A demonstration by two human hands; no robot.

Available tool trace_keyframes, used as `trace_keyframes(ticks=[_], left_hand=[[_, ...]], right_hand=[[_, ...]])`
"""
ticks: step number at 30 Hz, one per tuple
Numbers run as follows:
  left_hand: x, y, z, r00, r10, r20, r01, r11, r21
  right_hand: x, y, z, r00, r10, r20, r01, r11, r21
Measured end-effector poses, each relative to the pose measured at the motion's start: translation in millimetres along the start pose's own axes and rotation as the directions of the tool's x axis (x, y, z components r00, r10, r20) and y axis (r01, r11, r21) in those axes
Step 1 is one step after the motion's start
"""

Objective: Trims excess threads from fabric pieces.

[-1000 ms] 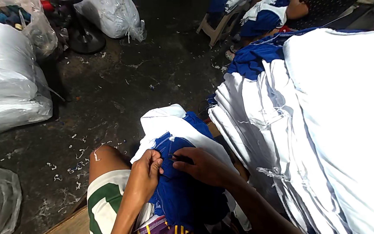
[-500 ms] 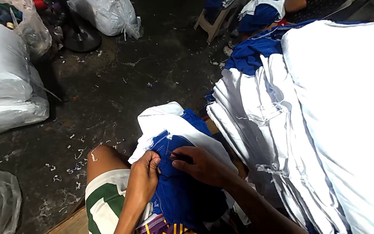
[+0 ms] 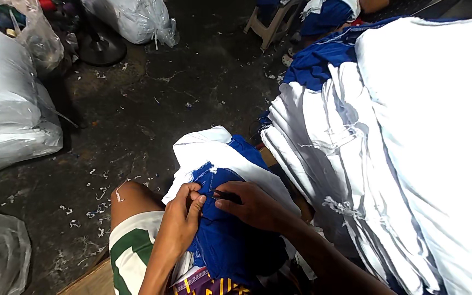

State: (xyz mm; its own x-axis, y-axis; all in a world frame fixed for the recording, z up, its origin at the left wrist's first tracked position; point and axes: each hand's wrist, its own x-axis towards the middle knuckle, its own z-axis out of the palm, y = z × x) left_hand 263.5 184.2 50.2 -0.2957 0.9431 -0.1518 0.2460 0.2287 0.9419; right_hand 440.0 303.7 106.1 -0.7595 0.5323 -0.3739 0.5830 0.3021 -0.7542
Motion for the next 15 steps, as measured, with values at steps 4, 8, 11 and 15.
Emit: trace_keyframes(ticks=[4,8,11,15], left_hand=[[2.7,4.4,0.2,0.997,0.074,0.012,-0.075,0.984,0.161],[0.0,4.7,-0.2,0.997,0.074,0.022,-0.077,0.974,0.211],[-1.6,5.0,-2.1,0.999,0.039,0.003,-0.039,0.987,0.159],[-2.6,4.5,-2.3,1.000,0.010,-0.008,-0.009,0.993,0.120]], right_hand=[[-2.2,-2.2,-1.9,0.999,0.038,0.010,-0.039,0.997,0.061],[-3.8,0.0,0.8,1.000,0.025,-0.017,-0.024,0.996,0.081],[-3.6,-1.0,0.3,1.000,0.024,-0.012,-0.023,0.997,0.069],[-1.4,-3.6,0.7,0.999,0.034,-0.002,-0.034,0.999,0.038]])
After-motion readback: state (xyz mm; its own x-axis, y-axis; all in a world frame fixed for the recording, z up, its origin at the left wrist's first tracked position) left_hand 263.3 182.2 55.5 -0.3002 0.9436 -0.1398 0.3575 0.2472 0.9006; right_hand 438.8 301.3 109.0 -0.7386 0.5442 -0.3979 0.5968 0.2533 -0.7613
